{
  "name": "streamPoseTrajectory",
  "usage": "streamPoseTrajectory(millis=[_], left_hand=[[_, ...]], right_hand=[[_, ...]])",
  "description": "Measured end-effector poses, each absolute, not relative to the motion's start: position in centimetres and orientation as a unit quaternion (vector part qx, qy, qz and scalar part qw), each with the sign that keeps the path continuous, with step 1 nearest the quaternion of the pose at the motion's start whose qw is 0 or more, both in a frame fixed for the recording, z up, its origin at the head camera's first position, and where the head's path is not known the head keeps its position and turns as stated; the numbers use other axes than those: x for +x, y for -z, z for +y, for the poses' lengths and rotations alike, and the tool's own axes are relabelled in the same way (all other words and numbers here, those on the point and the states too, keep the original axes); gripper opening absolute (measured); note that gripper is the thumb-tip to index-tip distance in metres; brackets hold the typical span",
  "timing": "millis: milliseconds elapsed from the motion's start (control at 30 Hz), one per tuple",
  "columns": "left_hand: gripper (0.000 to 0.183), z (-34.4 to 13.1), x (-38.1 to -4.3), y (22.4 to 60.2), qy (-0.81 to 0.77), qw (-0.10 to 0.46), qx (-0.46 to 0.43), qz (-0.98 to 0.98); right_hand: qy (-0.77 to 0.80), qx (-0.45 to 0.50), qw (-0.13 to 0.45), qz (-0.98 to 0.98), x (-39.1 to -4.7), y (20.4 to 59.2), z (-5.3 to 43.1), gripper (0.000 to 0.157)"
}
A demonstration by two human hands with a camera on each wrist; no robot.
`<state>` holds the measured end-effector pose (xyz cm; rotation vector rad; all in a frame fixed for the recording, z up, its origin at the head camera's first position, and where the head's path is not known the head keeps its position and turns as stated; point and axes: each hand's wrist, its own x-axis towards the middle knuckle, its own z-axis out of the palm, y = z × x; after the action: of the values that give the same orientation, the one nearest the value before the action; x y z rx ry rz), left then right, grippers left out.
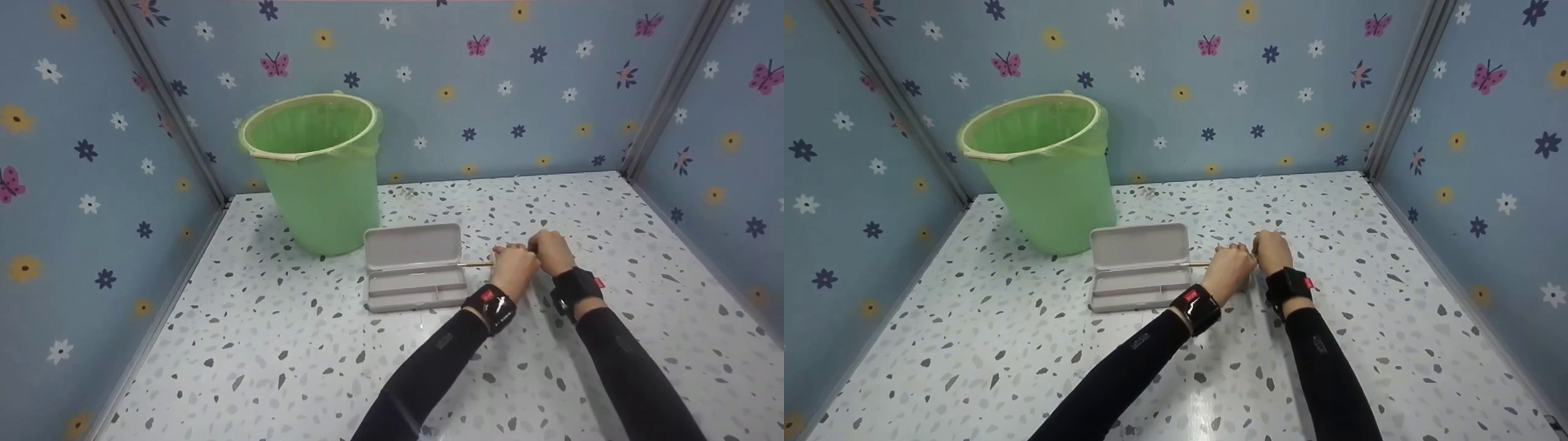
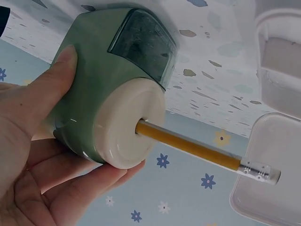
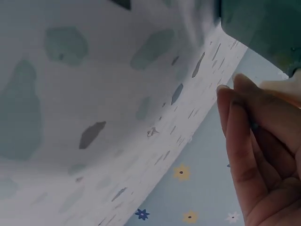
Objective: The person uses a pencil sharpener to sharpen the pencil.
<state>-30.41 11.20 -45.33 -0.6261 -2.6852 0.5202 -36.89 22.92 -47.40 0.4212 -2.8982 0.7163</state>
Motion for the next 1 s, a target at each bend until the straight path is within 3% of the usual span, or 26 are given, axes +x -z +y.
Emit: streamPoseTrajectory(millis=[533,1000], left_hand=[[0.029,11.6,-30.4,45.1,-0.193,0.13,-0.213,-0.949],[0.024,12.2,-30.2,45.2,-0.182,0.122,-0.193,-0.956]], right_hand=[[-0.243,0.146,-0.052,-0.958,-34.1,47.3,23.8,0.007],[-0.273,0.145,-0.07,-0.948,-31.8,45.7,24.0,0.006]])
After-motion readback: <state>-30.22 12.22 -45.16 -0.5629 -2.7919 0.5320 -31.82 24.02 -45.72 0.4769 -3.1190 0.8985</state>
